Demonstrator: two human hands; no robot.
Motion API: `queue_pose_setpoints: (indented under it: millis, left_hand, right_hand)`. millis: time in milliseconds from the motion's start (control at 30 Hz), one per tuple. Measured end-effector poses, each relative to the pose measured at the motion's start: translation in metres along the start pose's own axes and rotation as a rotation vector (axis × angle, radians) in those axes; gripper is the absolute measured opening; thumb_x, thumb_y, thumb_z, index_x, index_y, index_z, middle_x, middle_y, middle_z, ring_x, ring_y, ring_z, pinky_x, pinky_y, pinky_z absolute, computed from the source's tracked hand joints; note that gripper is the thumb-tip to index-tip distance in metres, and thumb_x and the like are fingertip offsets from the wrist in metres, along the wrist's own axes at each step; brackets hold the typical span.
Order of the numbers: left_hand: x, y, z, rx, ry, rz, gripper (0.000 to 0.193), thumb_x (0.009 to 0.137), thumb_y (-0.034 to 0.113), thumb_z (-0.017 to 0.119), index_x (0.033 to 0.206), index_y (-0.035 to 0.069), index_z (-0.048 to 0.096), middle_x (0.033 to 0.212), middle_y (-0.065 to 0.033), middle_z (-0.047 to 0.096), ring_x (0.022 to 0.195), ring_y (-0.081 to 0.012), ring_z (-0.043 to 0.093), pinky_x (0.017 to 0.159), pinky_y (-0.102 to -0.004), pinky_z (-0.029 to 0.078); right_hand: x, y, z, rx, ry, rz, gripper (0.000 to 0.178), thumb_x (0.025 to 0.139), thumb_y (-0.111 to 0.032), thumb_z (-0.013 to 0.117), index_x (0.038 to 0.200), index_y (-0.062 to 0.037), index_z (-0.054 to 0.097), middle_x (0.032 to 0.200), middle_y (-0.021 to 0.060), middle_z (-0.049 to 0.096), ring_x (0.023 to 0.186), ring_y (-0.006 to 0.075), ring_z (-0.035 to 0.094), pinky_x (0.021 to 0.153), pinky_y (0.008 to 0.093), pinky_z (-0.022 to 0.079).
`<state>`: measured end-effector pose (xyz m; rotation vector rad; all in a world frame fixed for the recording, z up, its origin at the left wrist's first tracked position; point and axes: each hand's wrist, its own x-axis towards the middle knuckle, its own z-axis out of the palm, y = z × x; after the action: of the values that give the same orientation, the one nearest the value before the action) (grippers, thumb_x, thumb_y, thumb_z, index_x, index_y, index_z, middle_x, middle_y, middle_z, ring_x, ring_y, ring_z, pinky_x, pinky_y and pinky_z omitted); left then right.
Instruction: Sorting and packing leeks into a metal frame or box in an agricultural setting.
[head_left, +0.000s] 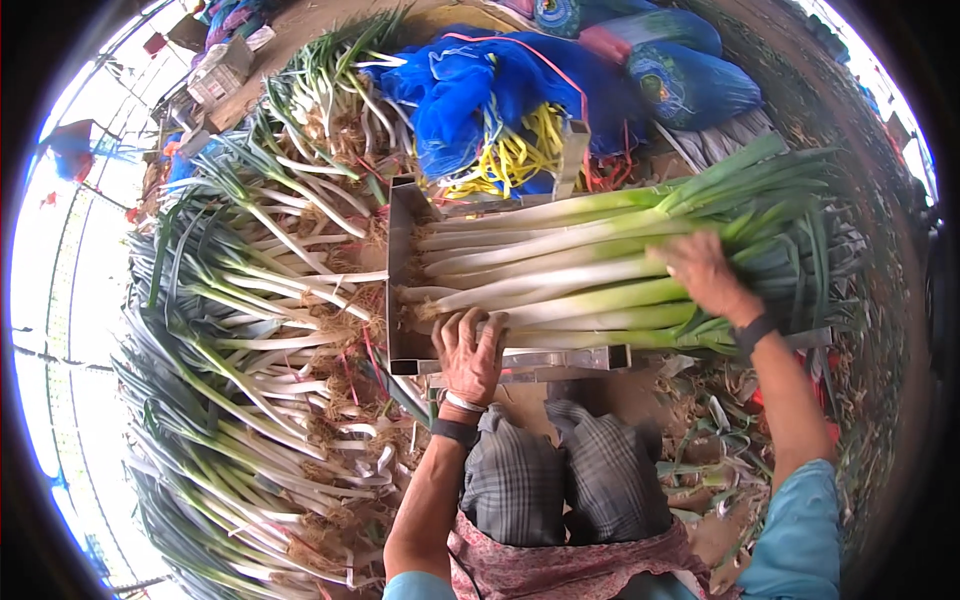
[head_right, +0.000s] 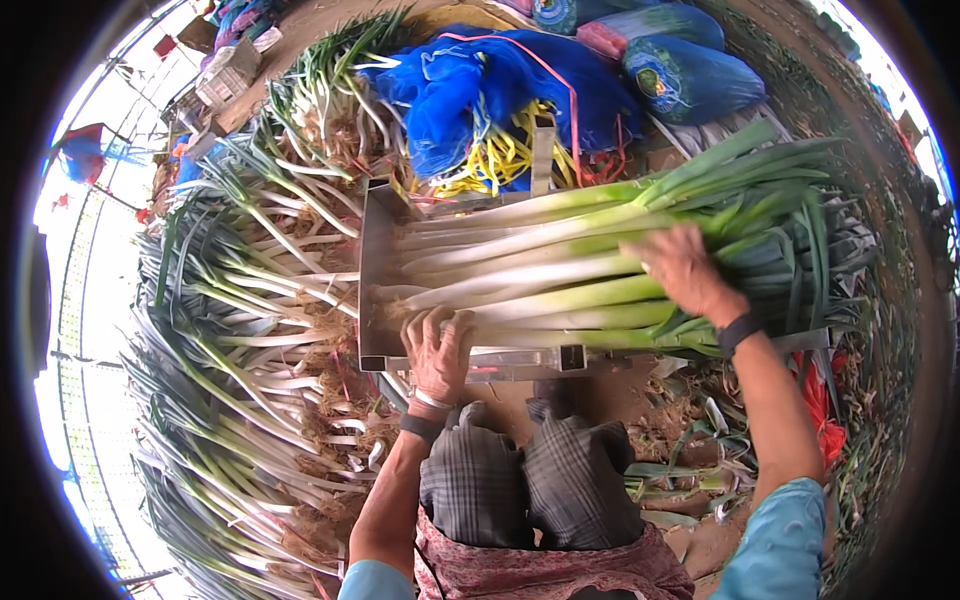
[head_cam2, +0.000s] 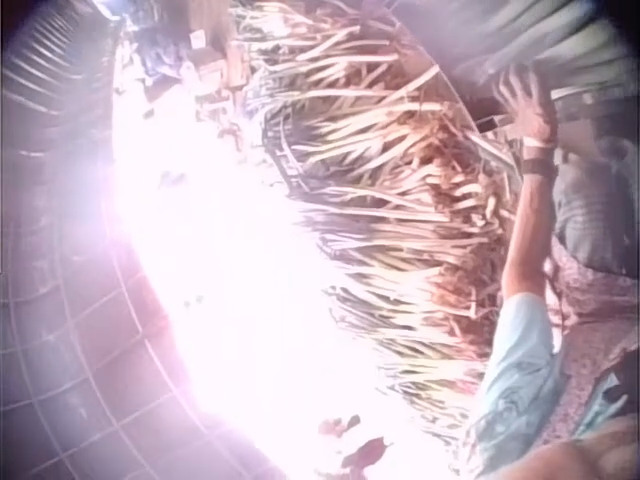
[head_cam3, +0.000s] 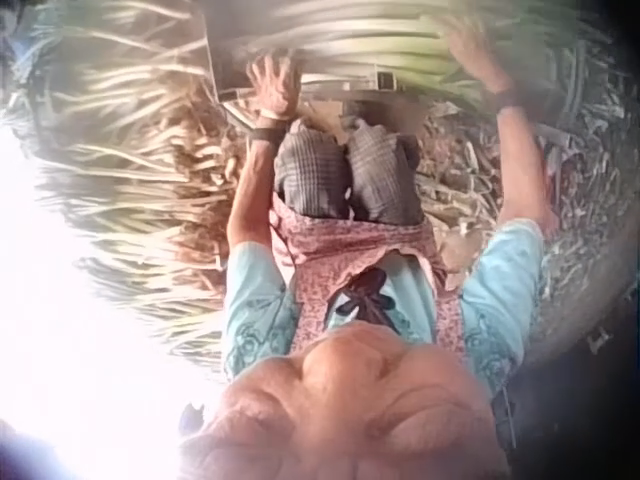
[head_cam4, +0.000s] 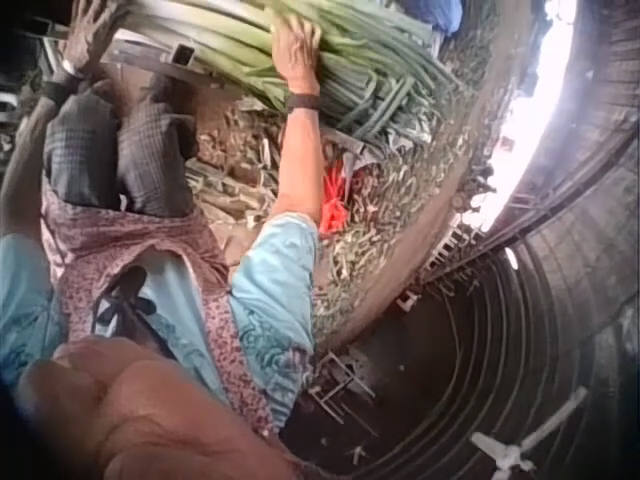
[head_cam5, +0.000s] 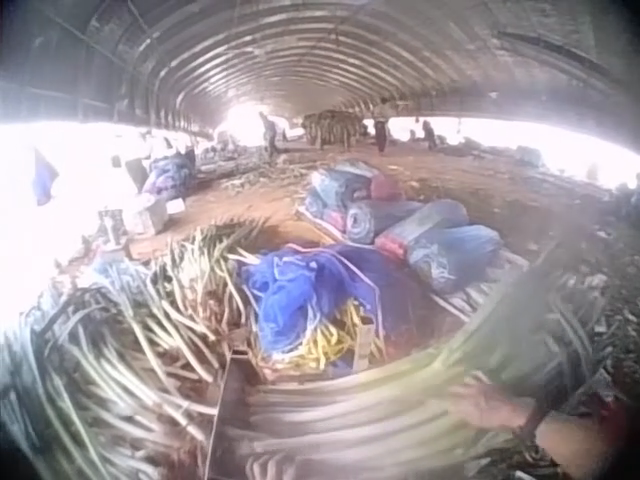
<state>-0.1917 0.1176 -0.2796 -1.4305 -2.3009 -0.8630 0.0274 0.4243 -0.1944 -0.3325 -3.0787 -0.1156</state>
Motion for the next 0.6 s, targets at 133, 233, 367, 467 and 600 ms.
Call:
queue_pose_setpoints:
  millis: [133,233,367,467,600]
  left_hand:
    - [0.009,-0.006,-0.007,0.116,-0.107,0.081,0.040,0.080,0.022,0.067,0.119,0.018,0.059,0.115,-0.0071,0.054,0.109,-0.0288,0.050,0.097,-0.0489,0.035]
    - [0.012,-0.016,-0.010,0.133,-0.175,0.078,0.042,0.077,0.024,0.069,0.118,0.019,0.061,0.113,-0.0024,0.057,0.104,-0.0248,0.052,0.092,-0.0457,0.038]
    - [0.022,-0.006,-0.025,0.153,-0.217,0.064,0.039,0.075,0.025,0.071,0.112,0.018,0.063,0.110,-0.0014,0.060,0.104,-0.0243,0.053,0.091,-0.0430,0.039]
    - [0.022,-0.010,-0.028,0.128,-0.234,0.054,0.038,0.074,0.024,0.071,0.111,0.017,0.064,0.110,-0.0022,0.060,0.105,-0.0247,0.054,0.091,-0.0427,0.039]
    - [0.030,-0.010,-0.037,0.139,-0.221,0.054,0.035,0.074,0.024,0.071,0.108,0.015,0.065,0.111,-0.0032,0.061,0.105,-0.0248,0.054,0.093,-0.0426,0.039]
  right_hand:
    - [0.002,-0.004,0.000,0.155,-0.043,0.054,0.048,0.089,-0.014,0.054,0.136,-0.0192,0.048,0.121,0.0115,0.053,0.115,0.0283,0.046,0.107,0.0467,0.026]
    - [0.000,-0.009,0.001,0.111,0.064,0.022,0.047,0.086,-0.016,0.059,0.133,-0.0165,0.051,0.128,0.0119,0.050,0.121,0.0295,0.043,0.110,0.0467,0.026]
    - [-0.031,-0.024,-0.009,0.118,0.073,0.040,0.046,0.080,-0.018,0.067,0.125,-0.0133,0.056,0.126,0.0111,0.049,0.118,0.0298,0.044,0.106,0.0442,0.031]
    - [-0.034,-0.033,-0.012,0.136,0.047,0.065,0.043,0.076,-0.022,0.071,0.117,-0.0124,0.060,0.114,0.0089,0.053,0.109,0.0277,0.048,0.097,0.0426,0.037]
    - [-0.046,-0.039,-0.009,0.219,-0.007,0.093,0.043,0.078,-0.026,0.070,0.117,-0.0138,0.060,0.103,0.0055,0.056,0.101,0.0250,0.049,0.091,0.0415,0.038]
